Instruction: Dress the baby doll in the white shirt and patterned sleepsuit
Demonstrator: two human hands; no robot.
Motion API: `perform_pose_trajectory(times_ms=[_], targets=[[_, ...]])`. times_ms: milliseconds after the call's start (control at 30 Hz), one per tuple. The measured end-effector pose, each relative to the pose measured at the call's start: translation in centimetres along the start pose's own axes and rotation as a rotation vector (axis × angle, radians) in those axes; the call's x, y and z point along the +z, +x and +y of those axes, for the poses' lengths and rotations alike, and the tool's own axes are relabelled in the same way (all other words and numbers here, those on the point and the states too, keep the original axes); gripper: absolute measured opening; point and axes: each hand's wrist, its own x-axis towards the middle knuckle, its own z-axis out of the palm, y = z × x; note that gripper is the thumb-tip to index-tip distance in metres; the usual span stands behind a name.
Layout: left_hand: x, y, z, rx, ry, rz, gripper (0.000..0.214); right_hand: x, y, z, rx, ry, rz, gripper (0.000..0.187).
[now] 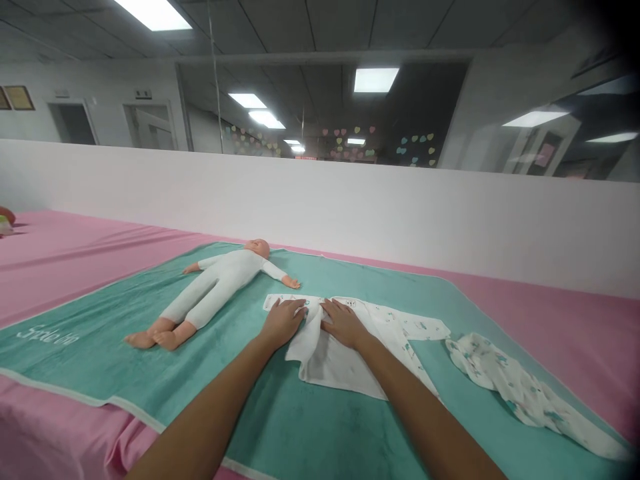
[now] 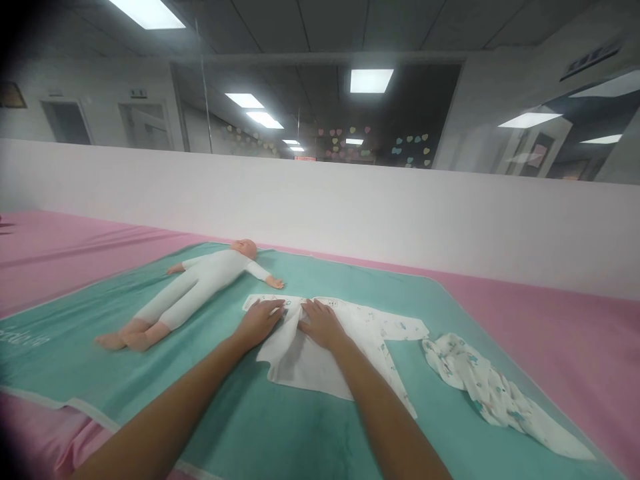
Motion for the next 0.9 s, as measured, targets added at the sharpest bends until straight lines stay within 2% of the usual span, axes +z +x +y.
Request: perform_pose_trajectory(times_ms=[167,367,467,600,800,900], targets=[[-0.4,-0.8,1.3,0.040,-0.075,-0.096,0.039,0.4,-0.1,0.0,0.042,-0.047,0.043,0.054],[-0.2,-1.3,1.8,0.117,0.080,-0.187,0.048,0.7,0.0,0.0,0.071,-0.101,0.065,0.049],[-0.2,-1.4,1.9,0.139,0.127,-0.179,0.044,0.8,-0.1,0.0,0.108,-0.090,0.106,0.052],[-0.2,-1.2,1.5,0.097,0.134,-0.148,0.043,0.9,-0.4,-0.5,0.210,-0.093,0.150,0.056],[-0.5,-1.4,0.3,0.020,0.123,-0.089,0.035,0.8,-1.8,-2.2,0.279,-0.150,0.053,0.058],[-1.6,-2.1,-0.1,-0.012,0.116,-0.047,0.030,0.1,-3.7,-4.6,0.217,-0.121,-0.001,0.058]])
